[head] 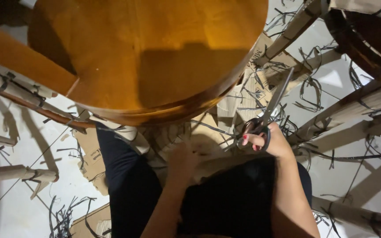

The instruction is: The person wraps the legs and edges of a wooden table and chairs with paper and tape, using scissors to cut the materials.

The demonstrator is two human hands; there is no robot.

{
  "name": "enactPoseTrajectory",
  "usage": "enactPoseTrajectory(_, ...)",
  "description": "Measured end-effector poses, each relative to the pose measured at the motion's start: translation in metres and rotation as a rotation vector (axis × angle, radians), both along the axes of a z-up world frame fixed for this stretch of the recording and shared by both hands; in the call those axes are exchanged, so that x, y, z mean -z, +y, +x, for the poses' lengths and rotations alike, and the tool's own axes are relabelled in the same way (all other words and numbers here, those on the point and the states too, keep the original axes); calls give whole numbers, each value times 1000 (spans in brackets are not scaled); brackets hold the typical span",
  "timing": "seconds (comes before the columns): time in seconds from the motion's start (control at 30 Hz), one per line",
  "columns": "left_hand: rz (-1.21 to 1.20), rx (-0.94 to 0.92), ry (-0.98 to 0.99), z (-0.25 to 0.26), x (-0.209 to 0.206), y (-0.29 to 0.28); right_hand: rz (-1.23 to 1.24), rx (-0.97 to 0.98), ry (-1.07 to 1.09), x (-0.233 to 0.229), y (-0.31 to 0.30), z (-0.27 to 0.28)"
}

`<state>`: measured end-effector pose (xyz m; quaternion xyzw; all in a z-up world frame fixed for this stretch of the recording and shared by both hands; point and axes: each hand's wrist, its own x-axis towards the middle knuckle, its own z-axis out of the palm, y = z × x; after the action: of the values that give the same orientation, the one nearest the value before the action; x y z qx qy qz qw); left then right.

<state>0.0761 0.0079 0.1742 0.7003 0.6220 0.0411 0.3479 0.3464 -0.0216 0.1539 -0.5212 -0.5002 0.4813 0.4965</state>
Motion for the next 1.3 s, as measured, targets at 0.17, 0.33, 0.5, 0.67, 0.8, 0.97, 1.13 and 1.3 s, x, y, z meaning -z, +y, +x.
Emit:
enactPoseTrajectory(0.17, -48, -132, -265, 8, -18, -10, 20, 147, -23, -5, -3, 5)
enactPoseTrajectory(0.33, 491, 546, -59, 36, 159, 13, 0, 319, 162, -10, 4, -5)
enactPoseTrajectory(0.5, -99, 131, -332, -1, 47, -12, -57, 530, 74, 27, 11, 16)
enactPoseTrajectory(0.67, -88, -31, -375, -24, 82, -1, -6, 532, -137, 54, 21, 25)
enactPoseTrajectory(0.8, 69, -48, -424, -27, 72, 1, 59, 560, -165, 68, 20, 31)
enactPoseTrajectory(0.97, 171, -140, -478, -33, 64, 5, 13, 480, -168, 23, -9, 34)
enactPoseTrajectory(1.13, 215, -119, -663, -40, 38, 4, -232, -72, -211, 148, -81, 119)
enactPoseTrajectory(1.3, 85, -231, -615, -34, 29, 9, -97, -715, -109, 24, -83, -9)
